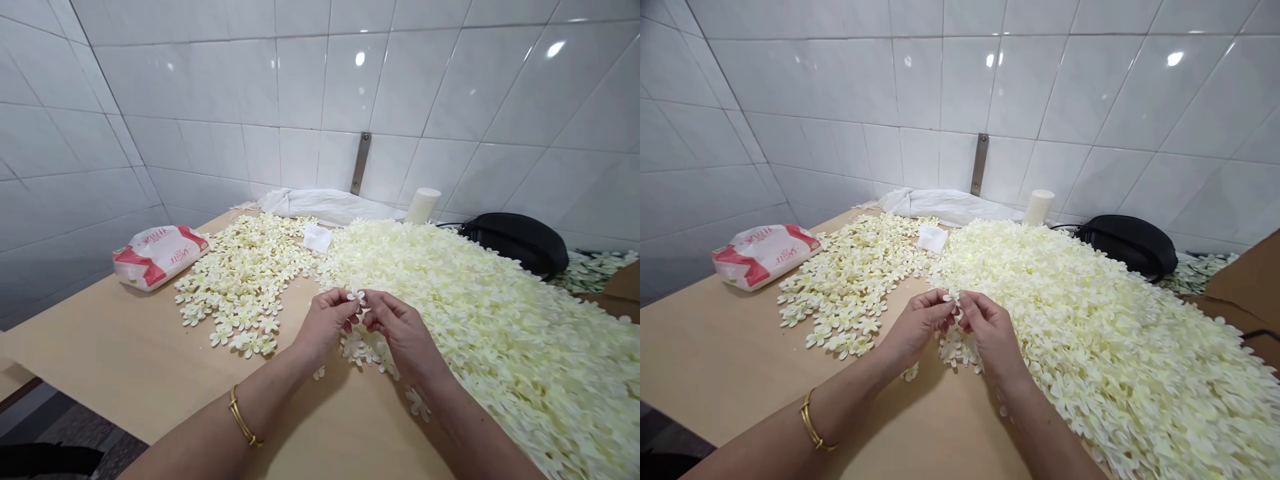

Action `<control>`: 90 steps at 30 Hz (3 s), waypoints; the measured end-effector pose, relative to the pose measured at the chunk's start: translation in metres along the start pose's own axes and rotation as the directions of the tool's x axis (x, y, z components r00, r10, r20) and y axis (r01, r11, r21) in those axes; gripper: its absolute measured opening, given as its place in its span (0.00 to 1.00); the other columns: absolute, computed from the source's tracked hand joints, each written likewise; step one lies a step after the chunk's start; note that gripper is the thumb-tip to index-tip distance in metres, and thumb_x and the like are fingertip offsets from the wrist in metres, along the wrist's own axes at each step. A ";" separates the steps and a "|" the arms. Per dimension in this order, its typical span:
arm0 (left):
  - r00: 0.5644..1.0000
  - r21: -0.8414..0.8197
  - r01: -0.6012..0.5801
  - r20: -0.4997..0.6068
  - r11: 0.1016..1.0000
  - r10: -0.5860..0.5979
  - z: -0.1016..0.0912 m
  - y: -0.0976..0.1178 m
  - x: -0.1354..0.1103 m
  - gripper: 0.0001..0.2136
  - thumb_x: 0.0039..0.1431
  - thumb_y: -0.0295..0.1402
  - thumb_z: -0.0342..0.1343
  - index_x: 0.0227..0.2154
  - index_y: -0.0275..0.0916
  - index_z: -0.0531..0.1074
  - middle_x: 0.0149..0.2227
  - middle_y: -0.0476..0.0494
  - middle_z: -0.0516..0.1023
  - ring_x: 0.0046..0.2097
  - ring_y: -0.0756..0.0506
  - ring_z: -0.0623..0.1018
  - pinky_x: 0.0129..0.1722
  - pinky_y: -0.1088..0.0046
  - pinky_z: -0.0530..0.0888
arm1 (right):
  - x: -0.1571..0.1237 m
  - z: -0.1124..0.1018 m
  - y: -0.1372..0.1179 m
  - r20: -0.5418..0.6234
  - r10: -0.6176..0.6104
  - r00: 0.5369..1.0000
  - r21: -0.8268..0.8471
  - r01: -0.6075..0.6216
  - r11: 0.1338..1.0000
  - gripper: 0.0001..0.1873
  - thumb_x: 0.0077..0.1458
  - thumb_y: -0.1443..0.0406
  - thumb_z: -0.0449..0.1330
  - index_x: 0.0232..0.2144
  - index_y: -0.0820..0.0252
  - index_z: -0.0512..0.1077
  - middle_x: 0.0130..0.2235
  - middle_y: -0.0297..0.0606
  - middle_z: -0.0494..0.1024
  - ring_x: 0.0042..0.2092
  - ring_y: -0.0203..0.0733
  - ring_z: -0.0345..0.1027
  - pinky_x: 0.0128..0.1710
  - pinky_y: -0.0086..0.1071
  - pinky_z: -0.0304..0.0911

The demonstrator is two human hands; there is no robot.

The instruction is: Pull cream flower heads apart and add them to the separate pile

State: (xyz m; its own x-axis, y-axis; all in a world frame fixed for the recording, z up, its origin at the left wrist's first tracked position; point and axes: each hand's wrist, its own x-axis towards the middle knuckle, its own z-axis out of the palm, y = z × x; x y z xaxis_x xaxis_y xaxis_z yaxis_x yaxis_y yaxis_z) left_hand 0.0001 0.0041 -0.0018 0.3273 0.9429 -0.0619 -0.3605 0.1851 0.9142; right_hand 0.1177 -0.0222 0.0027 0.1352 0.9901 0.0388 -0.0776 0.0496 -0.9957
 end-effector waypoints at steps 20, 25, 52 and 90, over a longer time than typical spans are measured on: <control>0.997 -0.035 0.053 0.057 0.998 -0.051 0.001 0.001 -0.003 0.10 0.39 0.34 0.61 0.22 0.35 0.67 0.17 0.51 0.69 0.20 0.54 0.68 0.21 0.78 0.64 | 0.001 -0.002 -0.003 -0.052 0.022 0.998 0.090 -0.017 0.996 0.12 0.35 0.59 0.66 0.17 0.60 0.70 0.20 0.31 0.67 0.25 0.34 0.58 0.28 0.30 0.56; 0.999 0.043 0.020 0.037 0.999 -0.022 0.002 0.001 -0.005 0.10 0.41 0.36 0.60 0.19 0.35 0.65 0.18 0.50 0.70 0.20 0.54 0.67 0.21 0.78 0.63 | 0.000 -0.001 -0.003 -0.073 -0.031 0.997 0.026 0.033 0.999 0.14 0.38 0.56 0.65 0.19 0.60 0.70 0.20 0.30 0.65 0.24 0.33 0.56 0.27 0.29 0.55; 0.997 0.080 -0.044 0.070 0.996 0.038 0.000 0.002 -0.004 0.09 0.44 0.34 0.58 0.20 0.35 0.64 0.19 0.50 0.70 0.20 0.55 0.67 0.22 0.78 0.64 | 0.004 -0.008 -0.001 -0.075 -0.050 0.996 -0.100 0.042 0.994 0.24 0.45 0.50 0.59 0.13 0.58 0.54 0.16 0.24 0.49 0.19 0.29 0.42 0.19 0.27 0.42; 0.994 0.176 -0.093 0.075 0.980 0.081 0.000 0.001 -0.005 0.09 0.45 0.34 0.57 0.19 0.35 0.65 0.18 0.51 0.67 0.21 0.54 0.65 0.22 0.78 0.63 | 0.005 -0.012 -0.006 0.094 -0.060 0.994 -0.227 0.080 0.971 0.19 0.43 0.53 0.60 0.16 0.60 0.62 0.19 0.28 0.59 0.24 0.31 0.50 0.24 0.28 0.49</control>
State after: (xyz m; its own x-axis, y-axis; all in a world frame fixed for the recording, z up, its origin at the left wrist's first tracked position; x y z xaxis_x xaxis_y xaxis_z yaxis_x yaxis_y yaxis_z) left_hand -0.0019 0.0000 -0.0007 0.3613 0.9315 0.0421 -0.2302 0.0453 0.9721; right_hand 0.1310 -0.0196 0.0074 0.0463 0.9933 0.1063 0.1596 0.0977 -0.9823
